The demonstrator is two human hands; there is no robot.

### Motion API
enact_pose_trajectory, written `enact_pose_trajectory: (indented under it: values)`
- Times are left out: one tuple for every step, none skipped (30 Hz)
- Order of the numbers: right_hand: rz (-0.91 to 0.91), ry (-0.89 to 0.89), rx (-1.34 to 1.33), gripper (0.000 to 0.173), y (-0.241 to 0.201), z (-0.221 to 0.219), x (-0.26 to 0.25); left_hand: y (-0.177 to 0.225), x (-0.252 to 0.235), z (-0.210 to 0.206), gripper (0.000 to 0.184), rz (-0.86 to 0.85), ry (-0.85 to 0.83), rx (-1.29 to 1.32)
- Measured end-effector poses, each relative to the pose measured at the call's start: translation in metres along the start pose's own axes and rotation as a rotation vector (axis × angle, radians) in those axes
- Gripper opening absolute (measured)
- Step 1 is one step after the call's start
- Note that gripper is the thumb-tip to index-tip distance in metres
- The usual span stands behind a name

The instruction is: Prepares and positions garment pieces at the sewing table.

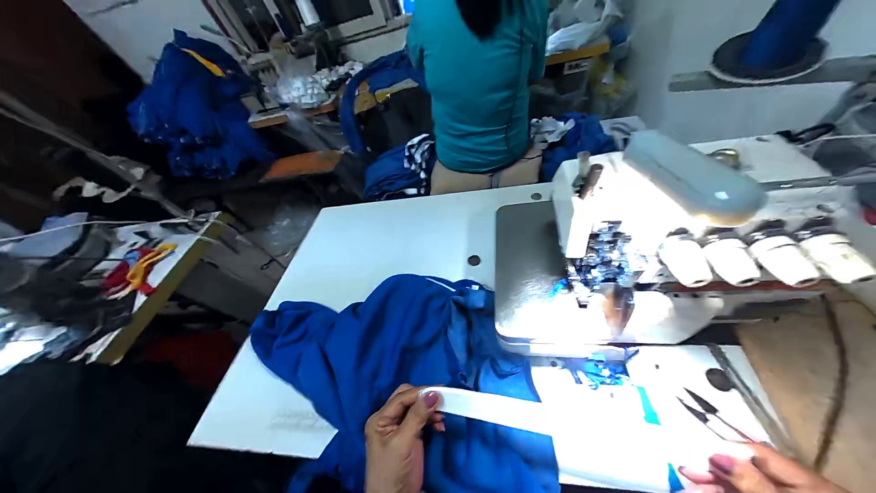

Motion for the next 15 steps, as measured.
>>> enact_pose_trajectory:
  values:
    - [-0.021,0.001,-0.002,0.031,-0.001,-0.002,0.003,0.001,0.000,0.001,0.013,-0.007,0.012,-0.058]
    - [-0.024,0.007,0.009,0.030,-0.003,-0.006,0.005,0.003,0.000,0.001,0.014,-0.051,0.014,-0.173]
    - [-0.003,0.021,0.045,0.028,-0.003,-0.011,0.007,0.006,0.001,0.001,0.012,-0.162,-0.009,-0.362]
    - [0.041,0.037,0.102,0.025,-0.003,-0.017,0.008,0.011,0.003,-0.002,0.012,-0.322,-0.076,-0.591]
    - [0.097,0.041,0.167,0.023,-0.002,-0.023,0.009,0.017,0.005,-0.010,0.019,-0.476,-0.167,-0.761]
    - [0.159,0.035,0.237,0.021,-0.001,-0.030,0.010,0.024,0.011,-0.022,0.028,-0.575,-0.274,-0.841]
    - [0.218,0.025,0.301,0.019,0.000,-0.037,0.011,0.030,0.020,-0.037,0.037,-0.609,-0.399,-0.850]
    - [0.272,0.010,0.351,0.019,0.001,-0.044,0.011,0.033,0.031,-0.054,0.043,-0.592,-0.542,-0.817]
    - [0.321,-0.003,0.394,0.018,0.002,-0.049,0.011,0.032,0.042,-0.070,0.047,-0.547,-0.675,-0.754]
    - [0.363,-0.009,0.431,0.018,0.003,-0.054,0.011,0.025,0.049,-0.084,0.046,-0.494,-0.772,-0.675]
    - [0.393,-0.011,0.451,0.017,0.004,-0.057,0.011,0.015,0.051,-0.094,0.044,-0.445,-0.830,-0.588]
    - [0.403,-0.013,0.460,0.016,0.004,-0.058,0.012,0.003,0.050,-0.101,0.038,-0.401,-0.846,-0.481]
    - [0.393,-0.009,0.452,0.016,0.006,-0.058,0.012,-0.008,0.048,-0.106,0.030,-0.357,-0.817,-0.385]
    - [0.369,-0.005,0.430,0.015,0.007,-0.058,0.013,-0.014,0.046,-0.108,0.023,-0.320,-0.789,-0.320]
    - [0.336,0.004,0.414,0.015,0.009,-0.058,0.014,-0.016,0.044,-0.108,0.019,-0.293,-0.779,-0.305]
Point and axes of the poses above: each hand's wrist, its own x-axis away from the middle knuckle, its own z-axis out of the back of the hand, y = z × x, the point moved 1 cm from there along -x, towards the middle knuckle, and after that the axes turned 6 degrees about y, right-handed, at the moved point
